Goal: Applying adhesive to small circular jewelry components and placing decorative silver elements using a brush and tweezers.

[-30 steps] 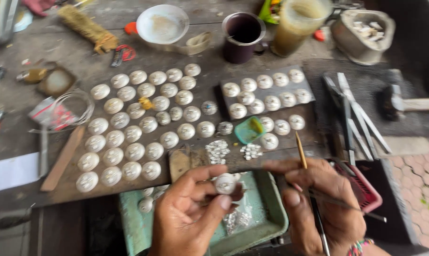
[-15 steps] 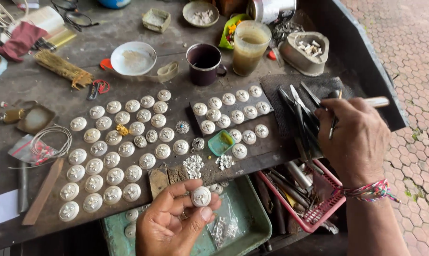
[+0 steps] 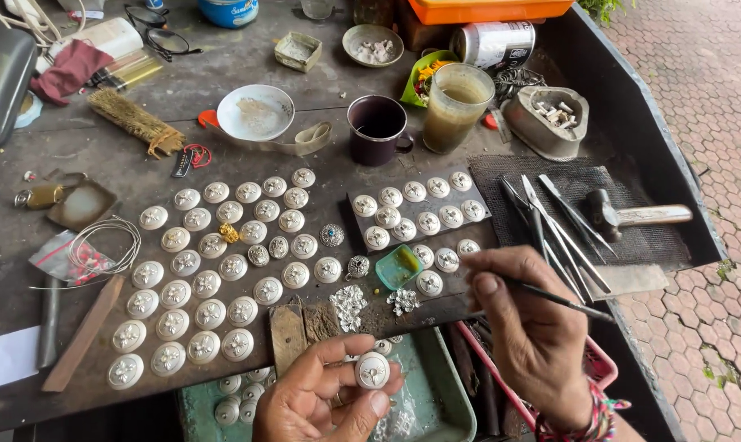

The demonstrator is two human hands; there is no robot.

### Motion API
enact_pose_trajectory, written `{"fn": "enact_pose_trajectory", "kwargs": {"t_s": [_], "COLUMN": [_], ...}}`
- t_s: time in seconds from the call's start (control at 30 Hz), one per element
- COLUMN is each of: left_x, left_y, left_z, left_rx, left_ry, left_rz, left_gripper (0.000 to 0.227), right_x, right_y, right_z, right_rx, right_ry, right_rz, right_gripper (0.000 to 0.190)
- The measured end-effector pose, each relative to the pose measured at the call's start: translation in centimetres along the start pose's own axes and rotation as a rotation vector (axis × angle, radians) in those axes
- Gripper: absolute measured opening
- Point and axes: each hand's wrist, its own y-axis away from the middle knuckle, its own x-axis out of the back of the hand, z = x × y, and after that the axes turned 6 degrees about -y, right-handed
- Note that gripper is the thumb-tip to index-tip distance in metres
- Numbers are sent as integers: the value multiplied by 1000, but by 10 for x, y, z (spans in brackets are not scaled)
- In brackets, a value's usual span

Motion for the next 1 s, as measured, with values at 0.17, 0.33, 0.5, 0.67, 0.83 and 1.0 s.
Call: {"fn": "enact_pose_trajectory", "kwargs": {"t_s": [0.17, 0.33, 0.5, 0.67, 0.83, 1.0], "left_x": [3, 2, 2, 3, 4, 6], "left_y": [-1, -2, -3, -2, -2, -4], "left_z": [2, 1, 1, 4, 4, 0], "left_rx": [40, 72, 82, 86, 91, 68], "left_ry": [45, 67, 40, 17, -3, -2], "left_rz": [-21, -6, -20, -31, -42, -67], "left_gripper": [38, 36, 36, 36, 36, 37], "right_x": [-13, -16, -18, -20, -21, -22], "right_y": [3, -2, -1, -2, -1, -1], "right_z": [12, 13, 16, 17, 18, 16], "right_rx": [-10, 44, 63, 89, 107, 122], "right_ry": [32, 100, 132, 161, 186, 199], "right_rz": [19, -21, -45, -69, -88, -83], "right_gripper": [8, 9, 10, 11, 12, 12]}}
